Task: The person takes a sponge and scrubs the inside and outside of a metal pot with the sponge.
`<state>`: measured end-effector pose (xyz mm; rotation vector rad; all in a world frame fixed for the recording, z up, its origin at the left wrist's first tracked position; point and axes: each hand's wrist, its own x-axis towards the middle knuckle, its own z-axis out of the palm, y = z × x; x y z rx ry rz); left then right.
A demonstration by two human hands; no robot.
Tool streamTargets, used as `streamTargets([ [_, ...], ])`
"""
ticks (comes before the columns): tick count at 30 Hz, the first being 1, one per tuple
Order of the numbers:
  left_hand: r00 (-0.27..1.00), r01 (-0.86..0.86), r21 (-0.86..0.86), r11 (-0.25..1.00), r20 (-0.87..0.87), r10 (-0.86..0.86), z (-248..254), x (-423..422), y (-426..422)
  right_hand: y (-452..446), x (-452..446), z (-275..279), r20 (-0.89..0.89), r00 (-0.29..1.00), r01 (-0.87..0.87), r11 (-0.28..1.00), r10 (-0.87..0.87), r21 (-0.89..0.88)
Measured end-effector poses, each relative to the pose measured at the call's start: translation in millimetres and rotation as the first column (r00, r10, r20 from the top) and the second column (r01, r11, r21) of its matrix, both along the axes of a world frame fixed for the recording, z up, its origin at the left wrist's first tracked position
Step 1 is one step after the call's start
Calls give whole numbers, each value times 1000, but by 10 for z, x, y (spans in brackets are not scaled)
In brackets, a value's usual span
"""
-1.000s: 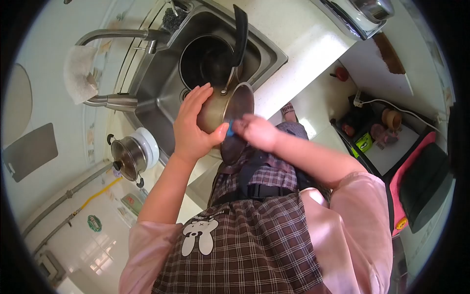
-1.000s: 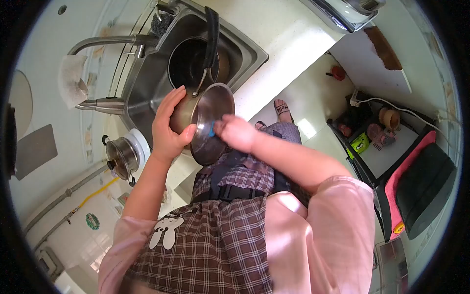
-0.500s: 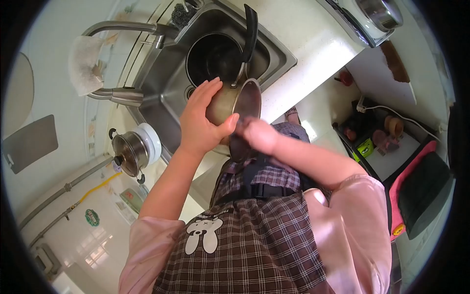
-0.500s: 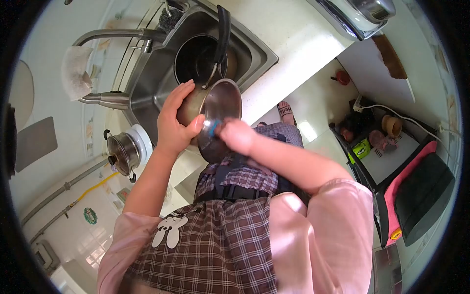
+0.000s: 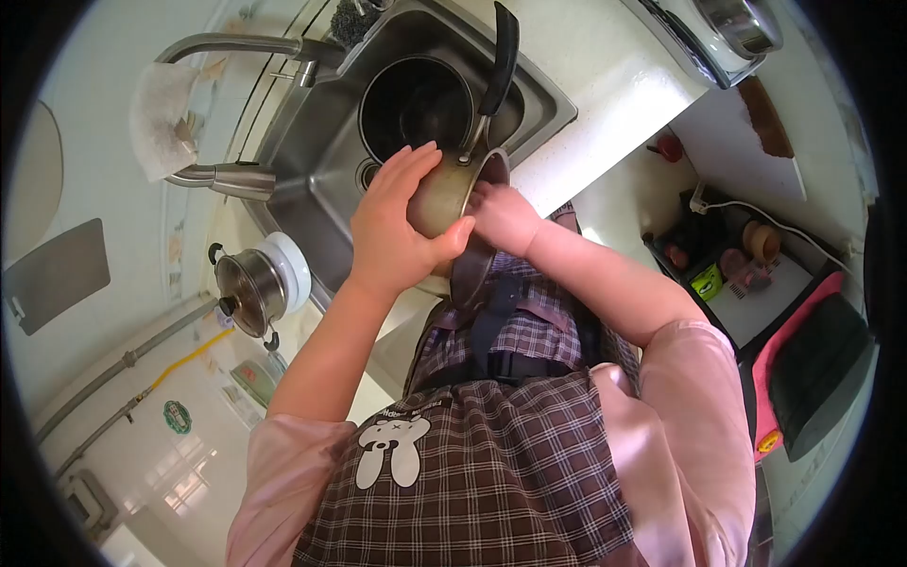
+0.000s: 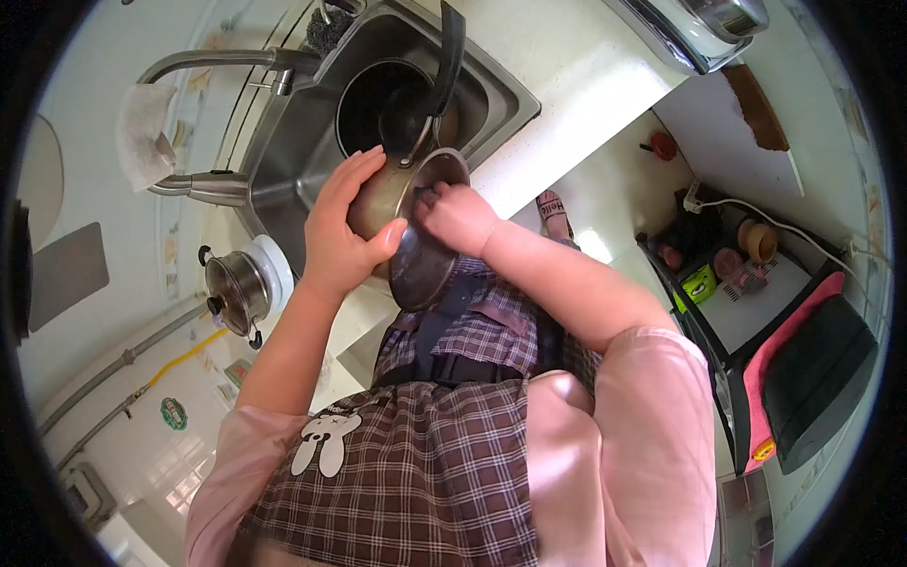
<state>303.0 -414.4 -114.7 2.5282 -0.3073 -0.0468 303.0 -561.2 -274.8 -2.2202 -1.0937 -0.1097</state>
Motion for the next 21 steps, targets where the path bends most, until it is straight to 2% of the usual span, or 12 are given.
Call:
streamTargets([
  [3,996,-76,-24,997,-40,75,-31,11,20,-9,-240,40,-187,982,-18,988,-11,-154],
  [4,997,-74,-34,997,-38,73,-38,24,31,-42,-335,205,-381,925,-77,979,-1,-190],
  [5,997,-70,-42,997,-39,69,-47,28,47,-53,-428,110,-320,946,-57,998,55,1],
  [7,998,-51,-43,998,-36,50,-47,15,51,-76,-306,60,-190,981,-54,989,28,-135],
  [8,999,-33,-36,999,-28,32,-31,20,40,-82,-147,-10,-81,996,-57,990,47,-127],
  [9,1000,-15,-29,999,-21,15,-23,18,35,-44,-7,-20,-82,997,-12,998,7,-63],
  [11,997,-60,-54,997,-45,58,-49,10,71,15,-84,-4,-81,996,20,990,-31,-136],
  [13,996,-72,-66,995,-49,69,-52,32,70,2,-304,169,-386,923,-84,968,-13,-235],
  [14,997,-60,-62,996,-47,57,-47,34,72,-3,-429,140,-286,958,-29,996,3,-87],
  [17,999,-23,-25,999,-32,22,-8,20,31,-18,-222,-10,-32,999,-6,984,0,-180],
  [18,1000,-5,-9,1000,-27,5,1,18,20,-35,-39,-34,40,999,13,999,-12,-45],
  [21,999,-43,-47,998,-26,41,-37,29,51,7,-149,30,-36,995,88,984,-95,-155],
])
